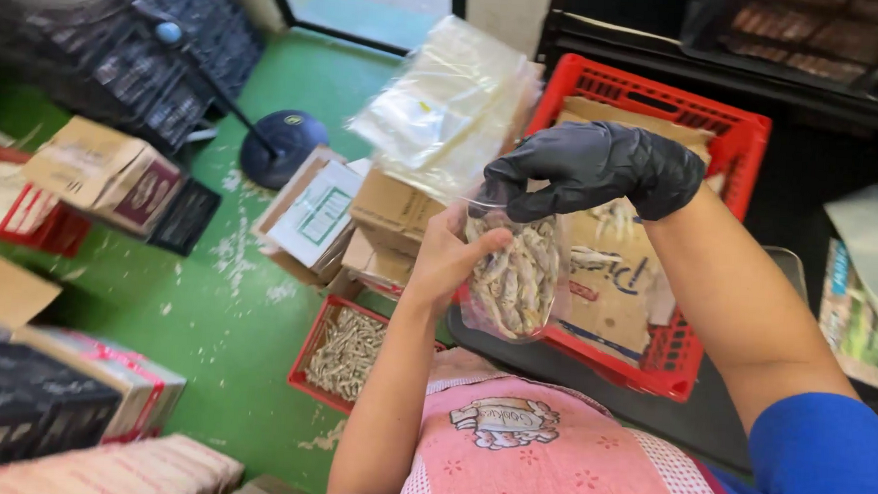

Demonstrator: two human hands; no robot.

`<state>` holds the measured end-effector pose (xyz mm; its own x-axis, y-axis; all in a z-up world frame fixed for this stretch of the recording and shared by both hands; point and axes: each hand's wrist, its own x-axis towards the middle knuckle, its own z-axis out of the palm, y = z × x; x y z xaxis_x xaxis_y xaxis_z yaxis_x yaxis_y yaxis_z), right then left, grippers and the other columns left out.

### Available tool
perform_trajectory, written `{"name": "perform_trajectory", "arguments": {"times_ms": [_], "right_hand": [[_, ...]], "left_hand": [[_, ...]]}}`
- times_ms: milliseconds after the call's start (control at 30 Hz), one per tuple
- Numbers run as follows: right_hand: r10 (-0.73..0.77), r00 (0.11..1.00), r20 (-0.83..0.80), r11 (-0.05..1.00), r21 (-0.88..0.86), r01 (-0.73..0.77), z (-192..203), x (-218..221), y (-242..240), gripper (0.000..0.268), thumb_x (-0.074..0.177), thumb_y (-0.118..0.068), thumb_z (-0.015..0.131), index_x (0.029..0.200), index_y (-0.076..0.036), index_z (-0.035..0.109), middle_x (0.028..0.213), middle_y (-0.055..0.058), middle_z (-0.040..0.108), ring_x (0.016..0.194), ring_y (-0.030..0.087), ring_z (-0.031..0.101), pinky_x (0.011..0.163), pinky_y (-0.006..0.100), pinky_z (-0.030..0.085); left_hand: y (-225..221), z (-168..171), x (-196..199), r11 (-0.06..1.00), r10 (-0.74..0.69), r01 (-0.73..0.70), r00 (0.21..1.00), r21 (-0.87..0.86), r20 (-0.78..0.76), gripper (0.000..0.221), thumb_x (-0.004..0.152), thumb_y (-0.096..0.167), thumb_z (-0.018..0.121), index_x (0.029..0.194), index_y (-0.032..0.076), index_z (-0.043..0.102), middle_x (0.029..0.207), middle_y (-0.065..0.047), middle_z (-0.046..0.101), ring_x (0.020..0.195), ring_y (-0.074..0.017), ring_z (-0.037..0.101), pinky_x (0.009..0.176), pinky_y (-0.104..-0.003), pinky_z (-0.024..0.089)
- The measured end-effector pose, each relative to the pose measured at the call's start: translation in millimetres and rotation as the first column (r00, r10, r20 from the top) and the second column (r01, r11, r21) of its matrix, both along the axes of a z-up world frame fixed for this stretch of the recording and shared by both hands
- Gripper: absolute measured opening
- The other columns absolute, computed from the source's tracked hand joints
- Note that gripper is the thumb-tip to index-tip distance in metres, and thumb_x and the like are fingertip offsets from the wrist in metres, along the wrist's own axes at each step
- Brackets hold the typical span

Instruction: The person packages dried fish by taking them from a red crate and placing them into clear plastic bags by hand.

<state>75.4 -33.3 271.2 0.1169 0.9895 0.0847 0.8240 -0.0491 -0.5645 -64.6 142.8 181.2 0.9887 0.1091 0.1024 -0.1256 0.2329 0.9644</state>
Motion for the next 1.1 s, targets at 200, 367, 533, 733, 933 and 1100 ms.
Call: {"name": "perform_trajectory", "arguments": {"times_ms": [200,367,533,733,933,1100], "right_hand": [[0.130,0.979,0.159,0.957,0.239,-0.166,17.8,-27.5,78.7,0.028,0.094,-0.046,0.071,0.092,-0.019,0.067,0.107,0.006,0.068,0.102,0.037,0.068,0.089,0.048,0.053],[0.209,0.962,0.176,0.915,0.312,-0.255,15.6,-54.8,127.8,0.039,0.092,-0.044,0.072,0.113,-0.013,0.062,0.129,0.017,0.058,0.115,0.045,0.061,0.096,0.054,0.050],[0.190,0.940,0.285,0.962,0.138,-0.236,-2.3,-78.6,181.6,0.054,0.079,-0.065,0.082,0.082,-0.015,0.062,0.071,0.004,0.064,0.080,0.036,0.072,0.071,0.047,0.059],[0.230,0.969,0.094,0.959,0.149,-0.242,-9.5,-96.8,203.2,0.048,0.088,-0.048,0.077,0.062,-0.013,0.057,0.050,0.003,0.055,0.060,0.037,0.069,0.056,0.042,0.056],[0.239,0.969,-0.060,0.959,0.168,-0.226,-3.8,-97.7,192.7,0.031,0.091,-0.037,0.075,0.079,-0.008,0.070,0.068,0.013,0.069,0.076,0.043,0.071,0.066,0.048,0.057],[0.208,0.969,-0.132,0.975,0.104,-0.195,17.3,-93.8,165.9,0.031,0.093,-0.037,0.071,0.096,-0.007,0.076,0.082,0.016,0.076,0.082,0.042,0.074,0.077,0.049,0.058]], "left_hand": [[31.6,5.8,-43.1,0.941,0.331,-0.335,0.941,-0.051,-0.075,0.028,0.074,0.022,0.094,0.084,0.009,0.072,0.075,0.004,0.071,0.068,-0.0035,0.062,0.062,-0.021,0.054],[69.1,-1.5,-77.1,0.856,0.516,-0.513,0.854,0.058,-0.061,0.030,0.078,0.025,0.092,0.068,0.012,0.066,0.058,0.009,0.054,0.054,0.0006,0.046,0.049,-0.015,0.036],[84.1,-21.2,-107.3,0.818,0.564,-0.535,0.819,0.212,-0.107,0.039,0.081,0.024,0.089,0.059,0.011,0.060,0.048,0.007,0.040,0.046,-0.0001,0.033,0.045,-0.017,0.026],[80.9,-3.7,-134.3,0.800,0.588,-0.557,0.802,0.222,-0.107,0.022,0.078,0.022,0.092,0.071,0.012,0.074,0.055,0.010,0.050,0.056,0.0014,0.037,0.050,-0.014,0.030],[87.2,-1.8,-138.9,0.825,0.538,-0.516,0.842,0.233,-0.042,0.012,0.092,0.024,0.079,0.092,0.012,0.081,0.079,0.005,0.071,0.077,-0.0032,0.050,0.071,-0.021,0.048],[88.0,-20.8,-122.0,0.829,0.475,-0.439,0.880,0.346,-0.021,0.017,0.097,0.029,0.074,0.095,0.014,0.081,0.082,0.003,0.075,0.083,-0.0026,0.053,0.079,-0.025,0.050]]}}
